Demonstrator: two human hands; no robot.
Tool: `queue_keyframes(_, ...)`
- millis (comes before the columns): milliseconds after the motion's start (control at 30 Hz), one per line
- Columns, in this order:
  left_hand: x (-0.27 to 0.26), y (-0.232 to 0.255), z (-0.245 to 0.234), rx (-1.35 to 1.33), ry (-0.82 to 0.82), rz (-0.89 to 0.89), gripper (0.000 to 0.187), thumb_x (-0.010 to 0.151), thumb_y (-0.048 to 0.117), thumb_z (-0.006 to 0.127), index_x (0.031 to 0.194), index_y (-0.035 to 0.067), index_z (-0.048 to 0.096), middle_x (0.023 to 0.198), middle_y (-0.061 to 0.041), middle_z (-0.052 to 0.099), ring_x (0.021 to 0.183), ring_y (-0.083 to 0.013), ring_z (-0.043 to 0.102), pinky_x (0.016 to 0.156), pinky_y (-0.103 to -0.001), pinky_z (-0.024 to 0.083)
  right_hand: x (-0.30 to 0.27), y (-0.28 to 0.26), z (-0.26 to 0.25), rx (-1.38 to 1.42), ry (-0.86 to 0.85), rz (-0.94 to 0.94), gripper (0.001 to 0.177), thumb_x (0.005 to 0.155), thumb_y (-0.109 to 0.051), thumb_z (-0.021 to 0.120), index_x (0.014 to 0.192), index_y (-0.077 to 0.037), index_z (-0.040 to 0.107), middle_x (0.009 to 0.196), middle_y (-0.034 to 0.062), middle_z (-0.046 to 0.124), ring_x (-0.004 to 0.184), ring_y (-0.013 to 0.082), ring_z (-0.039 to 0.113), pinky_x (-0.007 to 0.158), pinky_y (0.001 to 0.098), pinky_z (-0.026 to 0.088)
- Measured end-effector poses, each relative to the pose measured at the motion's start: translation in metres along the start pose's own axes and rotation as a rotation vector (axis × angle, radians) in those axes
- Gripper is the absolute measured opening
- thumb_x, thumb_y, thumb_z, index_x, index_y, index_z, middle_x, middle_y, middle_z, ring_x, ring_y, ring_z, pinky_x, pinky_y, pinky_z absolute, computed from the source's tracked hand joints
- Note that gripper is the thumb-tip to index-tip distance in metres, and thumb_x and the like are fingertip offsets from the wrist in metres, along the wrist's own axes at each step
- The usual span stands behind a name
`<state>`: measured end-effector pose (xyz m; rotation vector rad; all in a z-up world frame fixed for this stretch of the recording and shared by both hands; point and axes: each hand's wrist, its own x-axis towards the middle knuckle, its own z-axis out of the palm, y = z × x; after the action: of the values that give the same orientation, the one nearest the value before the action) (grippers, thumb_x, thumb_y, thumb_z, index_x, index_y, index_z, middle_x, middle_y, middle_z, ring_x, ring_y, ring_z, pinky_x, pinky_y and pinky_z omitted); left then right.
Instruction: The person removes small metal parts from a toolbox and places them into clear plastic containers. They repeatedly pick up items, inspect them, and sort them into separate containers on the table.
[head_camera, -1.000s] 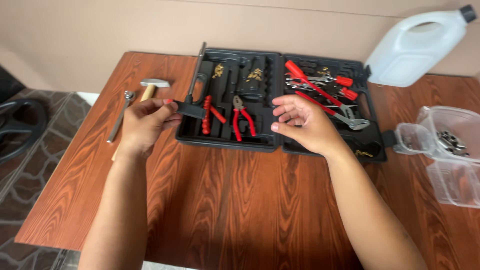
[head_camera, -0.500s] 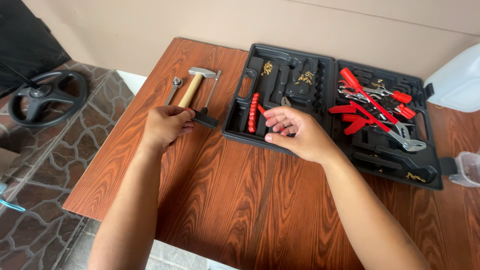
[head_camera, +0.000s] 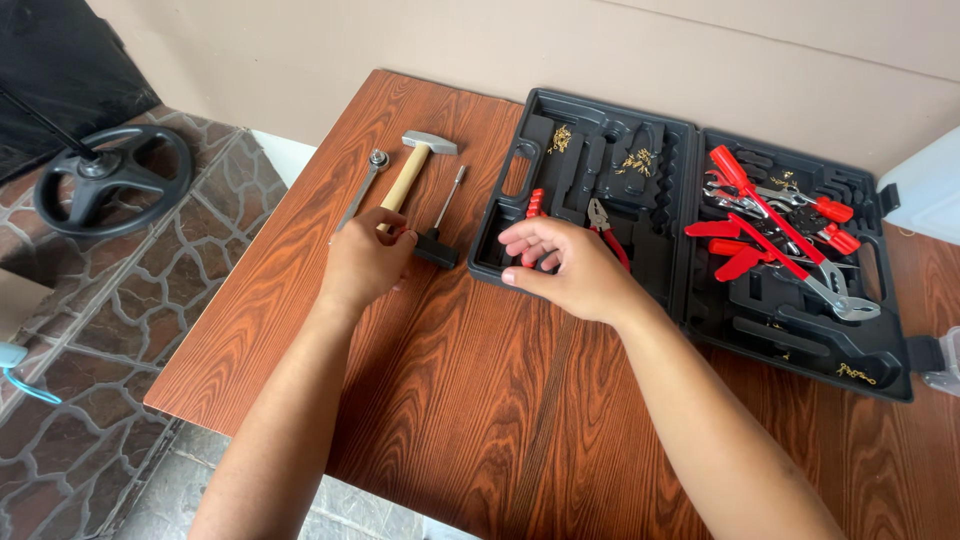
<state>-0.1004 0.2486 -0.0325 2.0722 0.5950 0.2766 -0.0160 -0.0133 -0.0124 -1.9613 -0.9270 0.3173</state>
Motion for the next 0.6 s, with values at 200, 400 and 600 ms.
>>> queue_keyframes(200, 0.001, -0.008, 0.011, 0.255, 0.097, 0.249, 0.025, 0.089, 0.016, 0.070, 0.109, 0.001, 0.074, 0.090, -0.016, 0.076, 0.085, -0.0295, 0.074, 0.084, -0.040, 0.057, -0.002, -0.008, 0.019, -0.144, 0.044, -0.078, 0.032, 0.086, -0.017, 0.079, 0.116, -0.008, 0.070, 0.110, 0.0033, 0.073, 0.098, 0.0168, 0.066, 0.085, 0.0322, 0.056)
queue_keyframes(400, -0.004, -0.016, 0.018, 0.279, 0.194, 0.359, 0.024, 0.090, 0.016, 0.071, 0.109, 0.001, 0.075, 0.091, -0.017, 0.077, 0.087, -0.0305, 0.075, 0.088, -0.043, 0.056, -0.007, -0.008, 0.023, -0.132, 0.088, -0.145, 0.027, 0.087, -0.015, 0.078, 0.112, -0.007, 0.072, 0.104, 0.0043, 0.072, 0.097, 0.0161, 0.067, 0.083, 0.0319, 0.057)
queue_keyframes(600, -0.009, -0.011, 0.018, 0.357, 0.202, 0.311, 0.025, 0.090, 0.017, 0.072, 0.108, 0.000, 0.074, 0.095, -0.018, 0.074, 0.085, -0.0336, 0.074, 0.080, -0.044, 0.059, -0.012, -0.003, 0.015, -0.133, 0.115, -0.174, 0.027, 0.086, -0.013, 0.079, 0.111, -0.007, 0.071, 0.105, 0.0036, 0.072, 0.097, 0.0147, 0.068, 0.084, 0.0302, 0.057)
